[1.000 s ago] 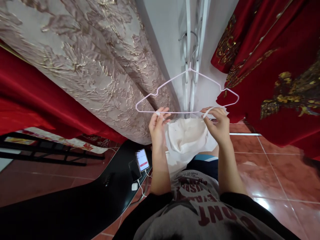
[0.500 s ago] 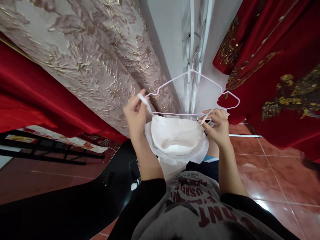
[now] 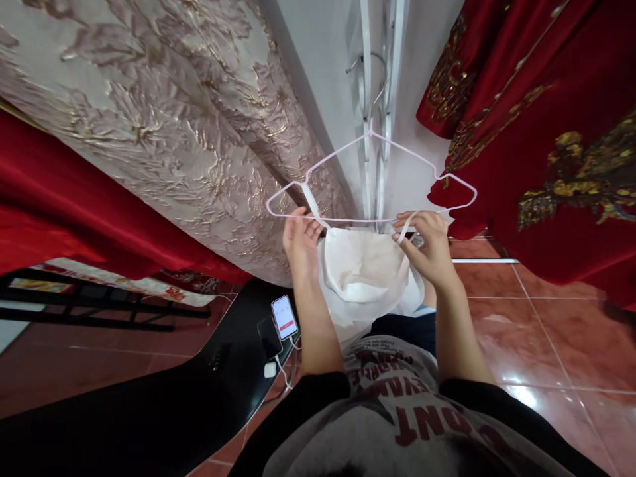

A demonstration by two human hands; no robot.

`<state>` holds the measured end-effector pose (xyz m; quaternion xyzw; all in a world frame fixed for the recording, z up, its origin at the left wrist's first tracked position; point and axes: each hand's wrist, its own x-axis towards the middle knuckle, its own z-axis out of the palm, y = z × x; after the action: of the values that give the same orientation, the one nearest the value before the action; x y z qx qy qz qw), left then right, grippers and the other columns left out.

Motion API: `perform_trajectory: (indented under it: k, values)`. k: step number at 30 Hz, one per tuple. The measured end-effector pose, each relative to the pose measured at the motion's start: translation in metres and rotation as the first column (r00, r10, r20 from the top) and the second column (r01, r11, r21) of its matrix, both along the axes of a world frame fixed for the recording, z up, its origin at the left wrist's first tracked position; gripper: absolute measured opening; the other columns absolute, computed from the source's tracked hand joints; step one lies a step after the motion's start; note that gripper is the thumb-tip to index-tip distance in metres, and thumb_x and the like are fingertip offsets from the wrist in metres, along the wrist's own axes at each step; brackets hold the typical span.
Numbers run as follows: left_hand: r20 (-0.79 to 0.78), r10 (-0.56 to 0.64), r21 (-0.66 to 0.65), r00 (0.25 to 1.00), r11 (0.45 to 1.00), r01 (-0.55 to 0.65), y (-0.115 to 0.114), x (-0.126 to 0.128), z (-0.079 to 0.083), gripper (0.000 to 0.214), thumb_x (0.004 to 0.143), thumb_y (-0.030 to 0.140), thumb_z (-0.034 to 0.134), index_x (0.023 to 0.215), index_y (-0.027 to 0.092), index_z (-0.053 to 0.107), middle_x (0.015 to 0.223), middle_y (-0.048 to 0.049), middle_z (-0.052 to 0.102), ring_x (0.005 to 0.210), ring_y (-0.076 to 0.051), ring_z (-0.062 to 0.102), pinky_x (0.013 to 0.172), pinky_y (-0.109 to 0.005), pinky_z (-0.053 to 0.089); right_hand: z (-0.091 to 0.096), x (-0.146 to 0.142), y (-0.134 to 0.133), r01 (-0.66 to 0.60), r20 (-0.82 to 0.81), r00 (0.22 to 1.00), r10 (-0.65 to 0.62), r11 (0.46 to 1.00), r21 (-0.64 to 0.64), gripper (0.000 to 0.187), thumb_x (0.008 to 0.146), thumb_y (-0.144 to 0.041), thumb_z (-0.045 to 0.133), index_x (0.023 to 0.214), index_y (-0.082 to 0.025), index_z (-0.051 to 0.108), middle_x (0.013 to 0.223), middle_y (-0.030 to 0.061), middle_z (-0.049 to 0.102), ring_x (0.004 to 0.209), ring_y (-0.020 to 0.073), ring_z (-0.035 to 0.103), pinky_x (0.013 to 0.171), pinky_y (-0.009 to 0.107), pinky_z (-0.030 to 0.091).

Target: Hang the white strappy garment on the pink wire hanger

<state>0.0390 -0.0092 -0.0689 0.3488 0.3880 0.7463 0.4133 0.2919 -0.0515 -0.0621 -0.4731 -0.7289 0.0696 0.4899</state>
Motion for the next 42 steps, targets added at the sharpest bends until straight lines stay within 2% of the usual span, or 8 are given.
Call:
perform_trajectory:
  k: [9,14,18,22,26,35,39,42]
  values:
    - [0.056,0.018,0.175,0.998,0.984,-0.028,-0.006,0.024,-0.001,0.045,0.083,0.059,0.083,0.089,0.024,0.056,0.068,0.0030,0.068,0.070,-0.015,0.072,0.090,-0.036,0.061,-0.005,0.057,0.015,0.433,-0.410,0.852,-0.326,0.879,0.202,0.044,0.096,-0.040,0.071,0.136,-0.024,0.067,0.133,0.0160,0.067,0.124,0.0327,0.066,0.108,0.056,0.051]
    - [0.018,0.010,0.102,1.000,0.995,-0.012,-0.007,0.020,-0.003,0.040,0.085,0.055,0.079,0.087,0.023,0.054,0.066,0.0028,0.069,0.065,-0.016,0.072,0.082,-0.034,0.061,0.044,0.071,0.032,0.190,-0.220,0.957,-0.188,0.982,-0.014,0.016,0.090,-0.036,0.078,0.104,-0.027,0.076,0.100,0.0082,0.077,0.095,0.0269,0.074,0.094,0.050,0.060]
    - [0.020,0.034,0.040,0.999,0.999,-0.035,-0.007,0.025,-0.001,0.034,0.087,0.049,0.074,0.088,0.024,0.051,0.065,0.0033,0.069,0.064,-0.017,0.073,0.077,-0.032,0.059,0.071,0.050,0.034,0.209,-0.044,0.978,-0.206,0.972,0.108,0.019,0.083,-0.030,0.085,0.096,-0.030,0.071,0.098,0.0087,0.074,0.101,0.0313,0.069,0.097,0.055,0.057]
    - [0.024,0.017,0.027,1.000,0.999,-0.018,-0.008,0.028,0.002,0.028,0.087,0.044,0.071,0.089,0.024,0.051,0.066,0.0024,0.071,0.067,-0.019,0.076,0.077,-0.032,0.059,0.046,0.016,0.020,0.177,-0.127,0.982,-0.143,0.928,0.327,0.022,0.095,-0.029,0.064,0.117,-0.029,0.069,0.122,0.0118,0.068,0.125,0.0359,0.063,0.108,0.061,0.050]
    - [0.035,0.018,0.026,0.999,0.999,-0.019,-0.012,0.028,0.002,0.025,0.088,0.040,0.072,0.094,0.025,0.053,0.066,0.0042,0.070,0.067,-0.017,0.074,0.081,-0.033,0.059,0.005,-0.014,0.006,-0.106,0.057,0.993,0.101,0.992,0.075,0.025,0.098,-0.028,0.060,0.122,-0.030,0.069,0.112,0.0044,0.076,0.107,0.0281,0.070,0.111,0.058,0.047]
    - [-0.431,-0.392,-0.208,0.812,0.919,0.334,-0.054,-0.014,0.023,0.027,0.096,0.048,0.072,0.098,0.021,0.074,0.099,-0.0079,0.077,0.104,-0.023,0.073,0.096,-0.035,0.055,0.002,-0.005,0.018,-0.010,0.047,0.999,0.009,1.000,0.011,0.013,0.101,-0.034,0.062,0.106,-0.031,0.075,0.096,-0.0009,0.077,0.099,0.0236,0.068,0.123,0.057,0.035]
    - [-0.184,-0.278,0.019,0.943,0.958,0.286,-0.048,-0.030,0.051,0.026,0.096,0.047,0.070,0.094,0.021,0.074,0.097,-0.0080,0.075,0.096,-0.020,0.073,0.081,-0.030,0.057,-0.002,-0.011,0.008,-0.024,0.003,1.000,0.024,0.998,0.054,0.014,0.102,-0.030,0.062,0.108,-0.031,0.074,0.100,-0.0013,0.078,0.101,0.0220,0.070,0.123,0.054,0.035]
    - [0.102,0.016,0.178,0.995,0.983,-0.034,-0.031,-0.032,0.057,0.022,0.098,0.035,0.063,0.114,0.023,0.072,0.136,-0.0082,0.071,0.122,-0.018,0.068,0.081,-0.024,0.055,-0.004,-0.013,0.005,-0.051,0.023,0.998,0.050,0.998,0.049,0.018,0.102,-0.031,0.062,0.114,-0.031,0.074,0.107,0.0000,0.079,0.107,0.0228,0.070,0.125,0.055,0.033]
